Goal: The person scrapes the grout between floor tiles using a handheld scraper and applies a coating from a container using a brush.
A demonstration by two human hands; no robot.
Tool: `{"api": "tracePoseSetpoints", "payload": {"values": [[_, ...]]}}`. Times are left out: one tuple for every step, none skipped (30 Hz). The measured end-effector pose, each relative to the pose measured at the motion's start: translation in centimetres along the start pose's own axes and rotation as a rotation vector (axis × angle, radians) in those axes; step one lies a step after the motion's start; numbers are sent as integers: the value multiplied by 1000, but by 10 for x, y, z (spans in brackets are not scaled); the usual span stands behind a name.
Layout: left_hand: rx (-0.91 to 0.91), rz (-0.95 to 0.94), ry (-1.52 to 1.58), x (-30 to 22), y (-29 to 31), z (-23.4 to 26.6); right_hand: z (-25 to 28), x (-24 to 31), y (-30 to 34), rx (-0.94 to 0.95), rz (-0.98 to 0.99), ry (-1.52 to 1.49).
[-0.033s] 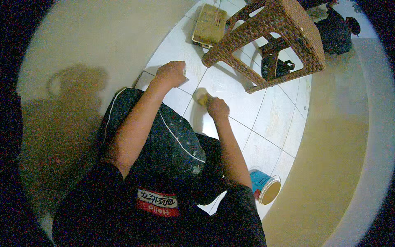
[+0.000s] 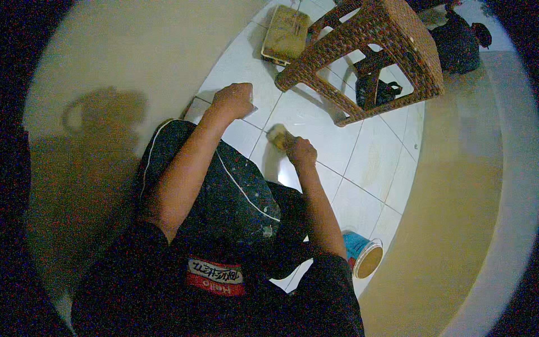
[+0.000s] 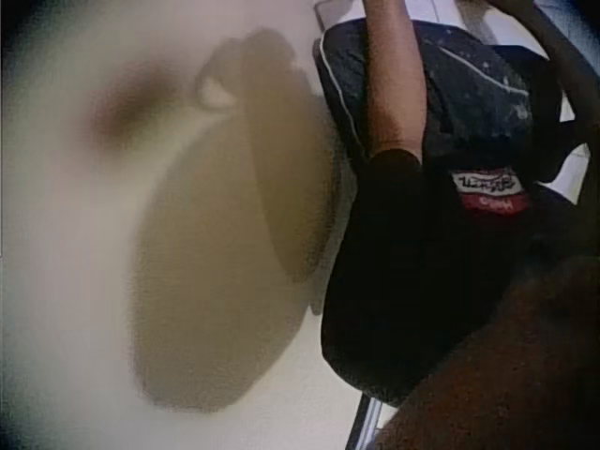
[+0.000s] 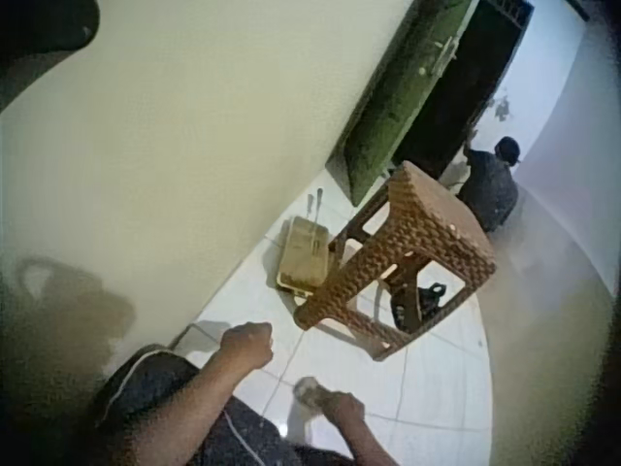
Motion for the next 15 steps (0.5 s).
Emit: {"api": "tracePoseSetpoints", "payload": {"values": [[-12, 0, 4, 4, 1, -1, -7, -9, 14, 20, -7, 23], [-1, 42, -11, 20, 2, 1, 17, 18, 35, -31, 130, 38], [8, 2, 0, 1, -1, -1, -7, -37, 42, 34, -24, 27], [26, -1, -10, 2, -2, -6, -1, -38, 52, 25, -7, 16], [43, -4, -20, 4, -3, -11, 5, -38, 61, 15, 10, 4], [54, -14, -19, -1, -2, -12, 4, -57, 63, 52, -88, 22], [65, -24, -22, -1, -4, -15, 13, -64, 60, 89, -172, 41], [50, -33, -12, 1, -6, -16, 25, -56, 59, 5, -71, 8], [33, -30, -6, 8, -7, -15, 48, -32, 56, 1, -57, -8], [51, -25, 10, 1, -4, -14, 55, -34, 47, -76, -102, -69], [64, -31, 6, 2, -2, -16, 65, -22, 43, -183, -43, -93], [52, -45, 6, 5, -5, -13, 68, -14, 31, -145, -64, -159], [41, -53, 7, 9, -6, -11, 76, 6, 25, -188, 15, -158], [65, -55, 3, 0, -9, -15, 54, -11, 12, -146, -7, -92], [78, -75, 6, -7, -11, -20, 27, -28, 1, -96, -24, -31]]}}
Point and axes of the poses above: each hand's wrist, its own y-axis away from the middle knuckle, its own z-axis out of the back of the hand, x = y × z, the point moved 7 cm from there along -y, towards the middle knuckle, and after that the axes turned 9 degrees about z, right-handed, at the moved point
